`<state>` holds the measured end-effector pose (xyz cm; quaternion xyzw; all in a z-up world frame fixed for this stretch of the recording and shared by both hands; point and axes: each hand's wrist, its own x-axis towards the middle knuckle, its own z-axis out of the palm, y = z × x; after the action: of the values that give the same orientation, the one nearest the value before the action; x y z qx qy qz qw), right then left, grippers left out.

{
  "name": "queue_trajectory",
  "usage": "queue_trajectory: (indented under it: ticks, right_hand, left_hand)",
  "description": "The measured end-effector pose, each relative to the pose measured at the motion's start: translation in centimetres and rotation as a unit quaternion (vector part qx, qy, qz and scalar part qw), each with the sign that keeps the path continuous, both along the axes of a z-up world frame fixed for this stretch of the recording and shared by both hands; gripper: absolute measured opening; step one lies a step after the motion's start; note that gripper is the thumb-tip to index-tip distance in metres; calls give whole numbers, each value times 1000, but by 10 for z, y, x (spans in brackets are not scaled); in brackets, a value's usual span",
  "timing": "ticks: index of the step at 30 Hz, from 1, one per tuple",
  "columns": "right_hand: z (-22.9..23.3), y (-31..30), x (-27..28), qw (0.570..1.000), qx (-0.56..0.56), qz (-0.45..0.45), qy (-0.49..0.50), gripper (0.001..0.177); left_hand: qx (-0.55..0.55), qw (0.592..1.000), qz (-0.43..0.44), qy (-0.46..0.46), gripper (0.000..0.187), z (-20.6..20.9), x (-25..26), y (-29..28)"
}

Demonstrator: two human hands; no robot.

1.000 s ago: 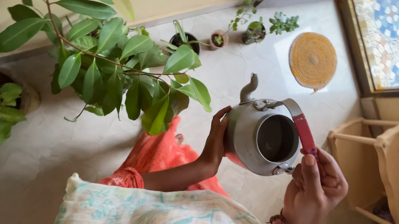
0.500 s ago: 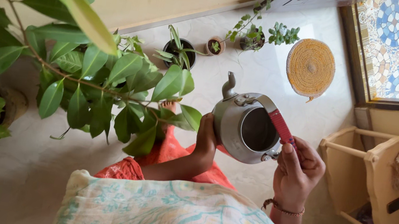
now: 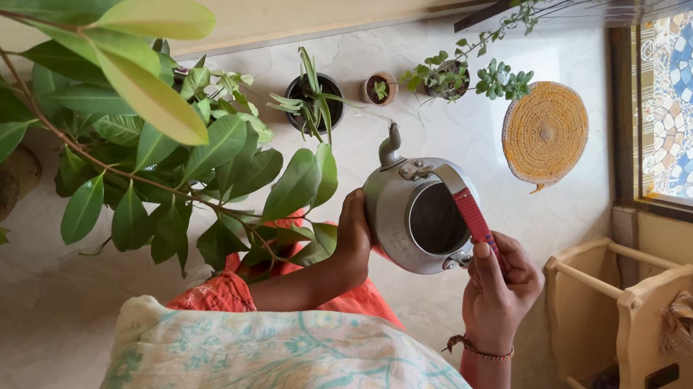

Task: The person waters potted plants by pouring water into their pots using a metal kettle.

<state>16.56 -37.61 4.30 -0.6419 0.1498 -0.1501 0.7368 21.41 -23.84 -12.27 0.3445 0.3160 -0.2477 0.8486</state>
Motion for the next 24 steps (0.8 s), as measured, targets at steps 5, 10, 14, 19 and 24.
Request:
queue_trajectory:
  ticks: [5, 10, 14, 19, 24]
  right_hand:
    - [-8, -5, 16, 1000, 1, 3, -3, 17]
    - [-11, -8, 21, 1000, 12, 4, -26, 15]
    - [-7, -8, 22, 999, 4, -7, -38, 15]
    - [-2, -8, 26, 999, -23, -18, -23, 16]
    - [-3, -17, 22, 999, 1, -14, -38, 18]
  left_hand:
    - [38, 999, -4, -13, 58, -2, 14, -3]
    - [13, 1000, -4, -13, 58, 13, 24, 2]
    - [-11, 999, -3, -31, 57, 21, 31, 3]
    - [-40, 999, 4, -11, 56, 24, 37, -1]
    - [-25, 1000, 9, -4, 55, 35, 35, -4]
